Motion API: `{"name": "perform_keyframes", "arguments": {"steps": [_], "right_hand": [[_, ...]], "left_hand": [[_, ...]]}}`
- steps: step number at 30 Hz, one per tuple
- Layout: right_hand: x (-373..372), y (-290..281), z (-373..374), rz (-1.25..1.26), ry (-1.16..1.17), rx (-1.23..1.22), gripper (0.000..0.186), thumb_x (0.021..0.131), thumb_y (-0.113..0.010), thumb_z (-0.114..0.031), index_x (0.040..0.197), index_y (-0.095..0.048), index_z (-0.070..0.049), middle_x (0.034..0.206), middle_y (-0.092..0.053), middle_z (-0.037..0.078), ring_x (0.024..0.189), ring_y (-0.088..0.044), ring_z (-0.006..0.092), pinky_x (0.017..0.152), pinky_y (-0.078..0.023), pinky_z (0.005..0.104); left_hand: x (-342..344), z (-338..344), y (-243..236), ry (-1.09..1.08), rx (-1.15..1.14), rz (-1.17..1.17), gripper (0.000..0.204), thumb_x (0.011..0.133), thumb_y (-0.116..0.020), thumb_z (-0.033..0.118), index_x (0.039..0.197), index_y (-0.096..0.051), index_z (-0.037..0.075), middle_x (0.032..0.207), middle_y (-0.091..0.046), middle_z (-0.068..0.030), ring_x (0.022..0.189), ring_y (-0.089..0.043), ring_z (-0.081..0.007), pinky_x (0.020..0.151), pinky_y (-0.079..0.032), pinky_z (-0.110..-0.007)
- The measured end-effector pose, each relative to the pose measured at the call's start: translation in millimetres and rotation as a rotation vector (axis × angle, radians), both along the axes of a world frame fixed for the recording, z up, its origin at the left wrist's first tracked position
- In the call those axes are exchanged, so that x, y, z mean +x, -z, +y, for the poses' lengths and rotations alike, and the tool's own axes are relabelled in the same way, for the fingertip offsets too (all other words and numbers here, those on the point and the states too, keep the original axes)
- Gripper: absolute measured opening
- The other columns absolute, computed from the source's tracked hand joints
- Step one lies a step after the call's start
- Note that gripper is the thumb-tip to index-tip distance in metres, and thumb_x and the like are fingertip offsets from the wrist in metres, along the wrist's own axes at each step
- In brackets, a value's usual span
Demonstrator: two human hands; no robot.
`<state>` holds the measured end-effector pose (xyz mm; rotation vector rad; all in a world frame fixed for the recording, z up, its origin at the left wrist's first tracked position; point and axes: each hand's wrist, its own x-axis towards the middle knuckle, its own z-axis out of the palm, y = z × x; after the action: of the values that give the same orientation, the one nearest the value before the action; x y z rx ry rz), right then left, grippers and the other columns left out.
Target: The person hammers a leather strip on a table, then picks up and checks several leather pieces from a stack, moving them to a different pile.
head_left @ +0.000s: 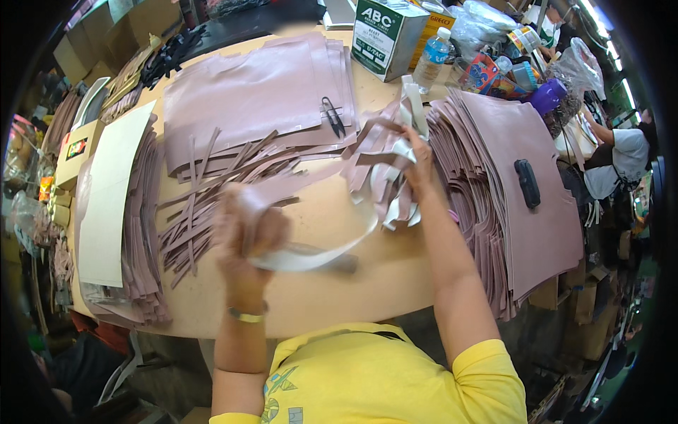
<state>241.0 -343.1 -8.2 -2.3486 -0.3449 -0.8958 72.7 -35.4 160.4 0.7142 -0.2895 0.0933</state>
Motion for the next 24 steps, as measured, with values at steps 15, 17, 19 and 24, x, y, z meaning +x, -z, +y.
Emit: {"name": "perform_keyframes", "arguments": {"steps": [15,17,19,24], "right_hand": [[-160,-138,157,0.885,-1.396,0.342,0.049,0.082,-0.067,-0.015,0.127,-0.051,-0.006,0.116,-0.057,0.013,0.105,-0.055,0.0255,0.09,-0.046,0.0368],[-164,-131,154,1.393,-1.385,0.433,0.041,0.084,-0.065,-0.014,0.121,-0.054,-0.002,0.101,-0.062,0.009,0.089,-0.06,0.0219,0.08,-0.048,0.0326],[-170,-133,146,1.589,-1.307,0.319,0.023,0.085,-0.062,-0.009,0.107,-0.061,-0.002,0.075,-0.061,0.005,0.065,-0.059,0.0152,0.061,-0.048,0.0268],[-197,-98,131,0.715,-0.922,-0.218,0.025,0.077,-0.06,-0.002,0.102,-0.063,-0.007,0.086,-0.064,0.007,0.074,-0.062,0.0212,0.072,-0.05,0.0339]], "left_hand": [[-74,68,4,0.388,0.974,0.377,0.02,0.083,-0.069,0.008,0.101,-0.064,0.001,0.077,-0.065,-0.0029,0.063,-0.055,-0.0054,0.055,-0.045,-0.021],[-77,73,0,0.371,0.981,0.325,0.021,0.081,-0.071,0.009,0.099,-0.065,0.001,0.076,-0.065,-0.0035,0.065,-0.056,-0.0068,0.06,-0.047,-0.023],[-81,90,7,0.393,1.146,0.216,0.021,0.081,-0.072,0.009,0.098,-0.064,0.0,0.076,-0.066,-0.0056,0.067,-0.059,-0.0096,0.065,-0.048,-0.025],[-102,122,37,-0.052,1.648,0.062,0.021,0.073,-0.071,0.001,0.093,-0.066,0.001,0.081,-0.066,-0.01,0.067,-0.061,-0.0212,0.063,-0.048,-0.03]]}}
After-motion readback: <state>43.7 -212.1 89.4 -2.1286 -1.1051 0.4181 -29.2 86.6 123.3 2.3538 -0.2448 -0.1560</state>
